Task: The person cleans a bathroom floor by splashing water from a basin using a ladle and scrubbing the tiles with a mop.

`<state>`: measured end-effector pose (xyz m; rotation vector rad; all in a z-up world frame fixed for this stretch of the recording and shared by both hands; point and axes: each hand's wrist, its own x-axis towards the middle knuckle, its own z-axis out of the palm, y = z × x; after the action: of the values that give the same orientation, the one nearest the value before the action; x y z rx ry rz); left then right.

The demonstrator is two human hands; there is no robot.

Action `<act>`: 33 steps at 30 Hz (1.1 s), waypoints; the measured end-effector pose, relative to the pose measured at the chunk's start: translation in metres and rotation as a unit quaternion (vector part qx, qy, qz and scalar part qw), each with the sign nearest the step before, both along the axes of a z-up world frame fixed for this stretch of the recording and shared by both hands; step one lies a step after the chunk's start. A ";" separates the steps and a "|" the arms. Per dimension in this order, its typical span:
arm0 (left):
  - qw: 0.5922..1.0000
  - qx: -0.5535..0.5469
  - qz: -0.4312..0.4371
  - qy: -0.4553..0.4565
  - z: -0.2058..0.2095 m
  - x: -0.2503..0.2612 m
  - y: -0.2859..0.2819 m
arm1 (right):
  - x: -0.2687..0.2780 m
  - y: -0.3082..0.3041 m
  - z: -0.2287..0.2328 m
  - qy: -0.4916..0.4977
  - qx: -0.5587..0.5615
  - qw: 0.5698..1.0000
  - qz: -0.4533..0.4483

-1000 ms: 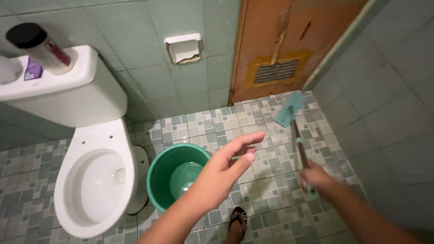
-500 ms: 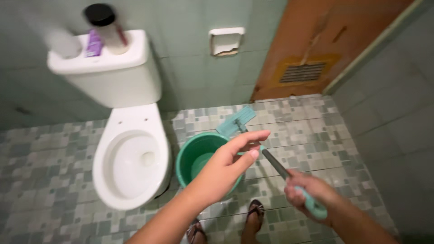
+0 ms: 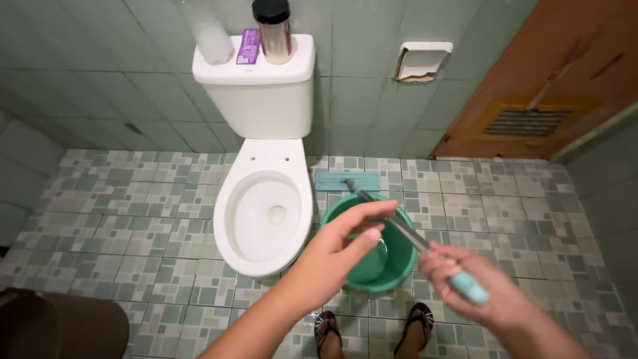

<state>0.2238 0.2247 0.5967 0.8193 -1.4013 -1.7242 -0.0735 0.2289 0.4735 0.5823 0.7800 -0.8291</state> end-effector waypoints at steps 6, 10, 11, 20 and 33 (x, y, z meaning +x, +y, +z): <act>1.000 -0.015 0.005 -0.002 -0.002 0.014 -0.004 | 0.035 -0.085 -0.011 0.005 -0.127 0.992 0.004; 0.999 -0.035 0.009 0.014 -0.001 0.009 -0.005 | 0.046 -0.067 -0.022 -0.049 -0.119 0.992 -0.008; 0.999 -0.042 0.012 0.013 -0.002 0.008 -0.005 | 0.042 -0.051 -0.017 -0.044 -0.183 0.982 0.005; 0.999 -0.004 -0.047 -0.004 -0.006 -0.002 -0.020 | -0.041 -0.059 0.044 -0.060 0.059 0.966 -0.243; 0.980 -0.044 -0.176 0.083 -0.002 -0.091 -0.050 | -0.072 0.085 0.056 -0.168 0.062 0.898 -0.402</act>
<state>0.1332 0.1752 0.5950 0.3821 -1.5622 -1.9271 -0.1454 0.3137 0.5294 1.1669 0.2473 -1.3894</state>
